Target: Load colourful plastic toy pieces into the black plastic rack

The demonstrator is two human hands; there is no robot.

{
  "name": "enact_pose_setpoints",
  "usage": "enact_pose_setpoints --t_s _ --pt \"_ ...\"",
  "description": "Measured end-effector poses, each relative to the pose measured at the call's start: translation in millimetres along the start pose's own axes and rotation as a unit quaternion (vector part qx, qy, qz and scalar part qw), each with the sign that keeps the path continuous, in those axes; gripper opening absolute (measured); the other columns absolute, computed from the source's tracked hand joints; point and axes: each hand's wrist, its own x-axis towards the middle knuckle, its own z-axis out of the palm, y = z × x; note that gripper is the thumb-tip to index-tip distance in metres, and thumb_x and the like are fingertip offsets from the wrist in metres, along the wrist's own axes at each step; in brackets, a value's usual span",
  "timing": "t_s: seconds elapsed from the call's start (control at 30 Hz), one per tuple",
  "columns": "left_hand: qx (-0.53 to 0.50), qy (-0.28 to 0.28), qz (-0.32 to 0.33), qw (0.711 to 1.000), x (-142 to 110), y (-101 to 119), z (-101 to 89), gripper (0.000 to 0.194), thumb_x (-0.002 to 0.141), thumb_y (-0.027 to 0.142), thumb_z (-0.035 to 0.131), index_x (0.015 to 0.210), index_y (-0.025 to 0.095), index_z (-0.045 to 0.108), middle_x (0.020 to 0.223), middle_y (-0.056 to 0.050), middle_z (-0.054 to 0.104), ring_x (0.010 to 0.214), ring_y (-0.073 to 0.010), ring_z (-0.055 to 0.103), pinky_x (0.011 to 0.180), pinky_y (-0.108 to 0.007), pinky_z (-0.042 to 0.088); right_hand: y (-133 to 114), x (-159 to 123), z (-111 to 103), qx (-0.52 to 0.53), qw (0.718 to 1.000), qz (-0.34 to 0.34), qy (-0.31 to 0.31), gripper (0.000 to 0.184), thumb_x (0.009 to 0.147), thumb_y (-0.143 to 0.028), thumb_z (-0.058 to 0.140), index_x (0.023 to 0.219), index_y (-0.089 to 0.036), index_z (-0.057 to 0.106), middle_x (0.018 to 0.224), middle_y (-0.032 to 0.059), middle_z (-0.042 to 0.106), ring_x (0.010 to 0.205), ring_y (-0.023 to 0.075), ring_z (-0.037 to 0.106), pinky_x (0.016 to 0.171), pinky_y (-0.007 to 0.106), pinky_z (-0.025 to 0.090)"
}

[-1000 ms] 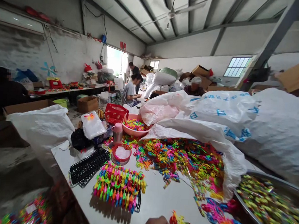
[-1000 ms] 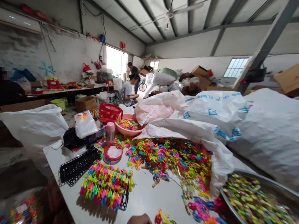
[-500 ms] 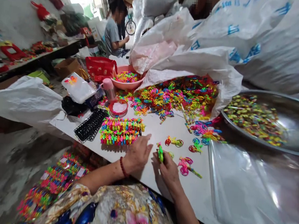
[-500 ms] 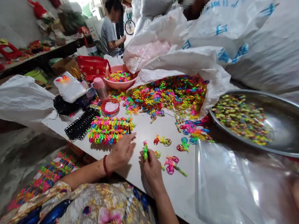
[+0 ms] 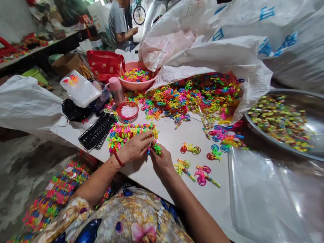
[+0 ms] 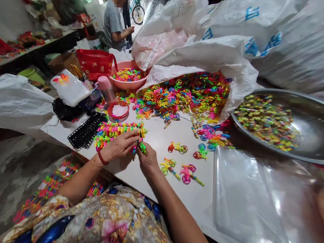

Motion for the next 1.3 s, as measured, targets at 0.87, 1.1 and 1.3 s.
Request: enact_pose_setpoints --t_s 0.87,1.1,1.3 --pt "0.015 -0.012 -0.009 1.0 -5 -1 4.2 0.04 0.101 0.023 0.039 0.139 0.013 0.047 0.136 -0.016 0.059 0.13 -0.0235 0.054 0.108 -0.044 0.049 18 5 3 -0.126 0.988 -0.084 -0.023 0.014 0.092 -0.018 0.042 0.093 -0.02 0.056 0.086 0.0066 0.065 0.075 0.0182 0.058 0.072 0.03 0.047" --pt "-0.018 -0.017 -0.013 1.0 -3 -2 5.4 0.041 0.101 0.024 0.039 0.141 0.015 0.045 0.137 -0.016 0.059 0.13 -0.0236 0.054 0.109 -0.045 0.049 11 3 -1 -0.114 0.991 -0.065 -0.025 0.014 0.092 -0.023 0.042 0.088 -0.021 0.055 0.08 0.0047 0.063 0.071 0.0179 0.058 0.068 0.03 0.048" --pt "0.016 -0.033 0.001 0.999 4 7 -1.4 0.044 0.098 0.02 0.043 0.142 0.016 0.046 0.144 -0.013 0.054 0.133 -0.0211 0.05 0.111 -0.038 0.045 14 2 -5 -0.105 0.991 -0.072 -0.04 0.022 0.093 -0.025 0.041 0.094 -0.026 0.063 0.085 0.0103 0.069 0.076 0.0245 0.068 0.07 0.038 0.056"
